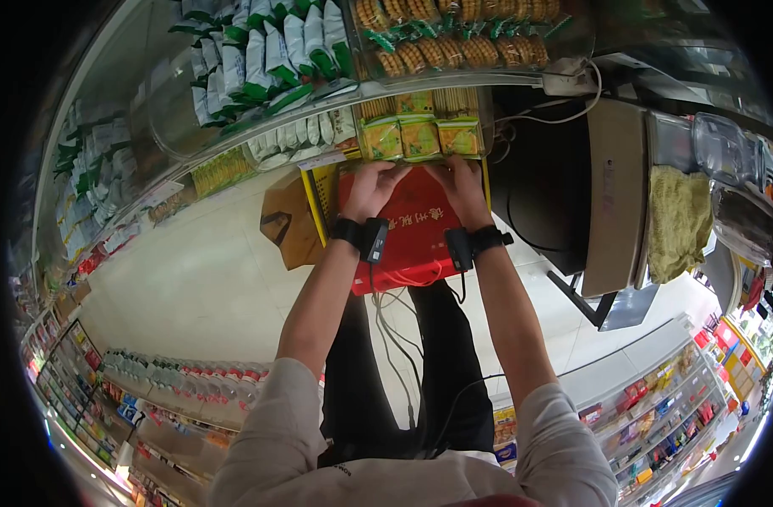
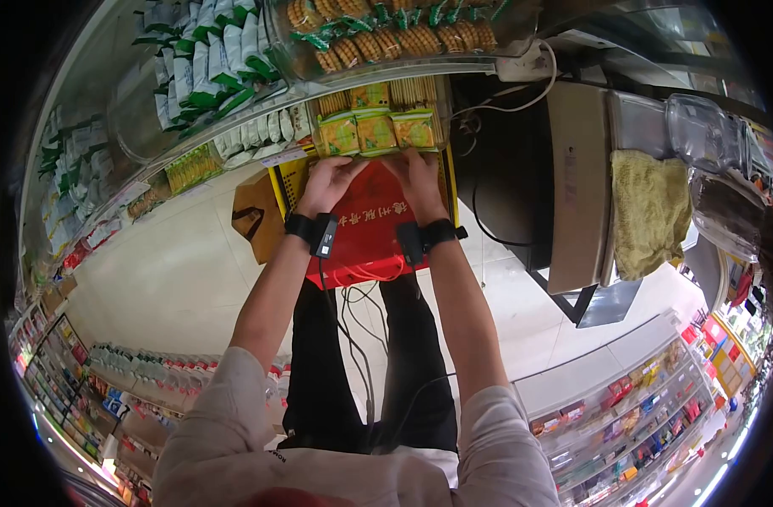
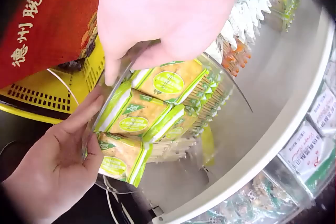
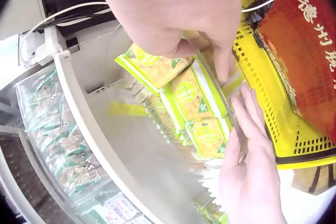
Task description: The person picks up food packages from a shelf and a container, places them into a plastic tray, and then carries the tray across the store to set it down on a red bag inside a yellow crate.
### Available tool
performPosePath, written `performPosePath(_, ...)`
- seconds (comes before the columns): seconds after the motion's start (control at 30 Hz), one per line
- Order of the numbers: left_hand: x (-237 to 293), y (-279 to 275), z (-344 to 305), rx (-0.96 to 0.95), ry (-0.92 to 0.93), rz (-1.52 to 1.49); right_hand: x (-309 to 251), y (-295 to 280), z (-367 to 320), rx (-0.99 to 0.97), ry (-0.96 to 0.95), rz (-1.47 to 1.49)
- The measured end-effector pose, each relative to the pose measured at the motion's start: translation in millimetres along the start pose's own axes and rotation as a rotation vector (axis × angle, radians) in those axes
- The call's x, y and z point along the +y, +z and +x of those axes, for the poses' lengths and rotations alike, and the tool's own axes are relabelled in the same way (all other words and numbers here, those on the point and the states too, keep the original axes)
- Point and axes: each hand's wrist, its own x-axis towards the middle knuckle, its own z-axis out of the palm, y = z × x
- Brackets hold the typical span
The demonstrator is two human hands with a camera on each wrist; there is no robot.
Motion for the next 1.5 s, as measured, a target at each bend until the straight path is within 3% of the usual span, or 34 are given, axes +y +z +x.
performPosePath(0.2, -11.1, 8.0, -21.0, 0.062, -0.057, -0.084, -4.1, 4.6, -17.5, 0.186, 0.191, 0.216)
performPosePath(0.3, -18.3, 6.3, -15.6, 0.078, 0.021, -0.1, -1.1, 0.8, -15.1, 0.124, 0.104, 0.177)
performPosePath(0.4, -23.0, -1.6, -10.8, 0.085, 0.028, -0.136, -15.6, -16.9, -26.3, -0.187, -0.458, -1.09)
performPosePath(0.5, -26.8, -14.4, -6.3, 0.127, 0.026, -0.158, -43.2, -37.7, -26.2, -0.111, 0.485, -0.111)
performPosePath(0.6, -28.8, -19.6, -5.2, 0.137, 0.039, -0.139, -101.4, 3.4, -29.5, 0.025, 0.401, -0.894)
performPosePath(0.7, -33.3, -20.6, -8.1, 0.131, 0.089, -0.083, -104.1, 22.3, -2.1, 0.025, -0.688, -1.144)
performPosePath(0.77, -43.9, -34.3, -1.8, 0.108, 0.085, -0.106, -104.1, 33.5, 45.7, 0.055, -1.038, -1.183)
performPosePath(0.87, -55.0, -51.1, 8.7, 0.067, 0.149, -0.156, -97.0, 35.2, 100.0, 0.028, -0.949, -1.375)
performPosePath(0.97, -68.2, -30.4, -0.2, 0.122, 0.212, -0.159, -83.0, 28.0, 132.6, 0.032, -0.675, -1.583)
performPosePath(1.0, -67.8, -17.5, -6.4, 0.097, 0.207, -0.165, -91.9, 35.6, 140.6, 0.003, -0.281, -1.637)
performPosePath(1.07, -65.7, -17.8, -5.3, 0.063, 0.117, -0.218, -51.5, -11.4, 188.0, 0.016, -0.7, -1.854)
performPosePath(1.13, -64.6, -23.0, -6.3, -0.047, 0.11, -0.261, -41.6, -22.5, 208.3, 0.004, -0.763, -1.923)
performPosePath(1.23, -66.5, -32.6, 1.5, -0.154, 0.122, -0.269, -42.9, -30.1, 226.0, -0.03, -0.438, -1.803)
performPosePath(1.3, -66.8, -43.8, 7.0, -0.233, 0.144, -0.251, -45.3, -35.1, 230.4, -0.038, -0.434, -1.724)
performPosePath(1.4, -58.5, -24.4, -7.6, -0.145, 0.17, -0.165, -55.2, -34.5, 236.6, -0.036, -0.498, -1.787)
performPosePath(1.5, -72.1, -34.3, -6.5, -0.27, 0.197, -0.241, -63.7, -33.2, 241.0, -0.029, -0.56, -1.863)
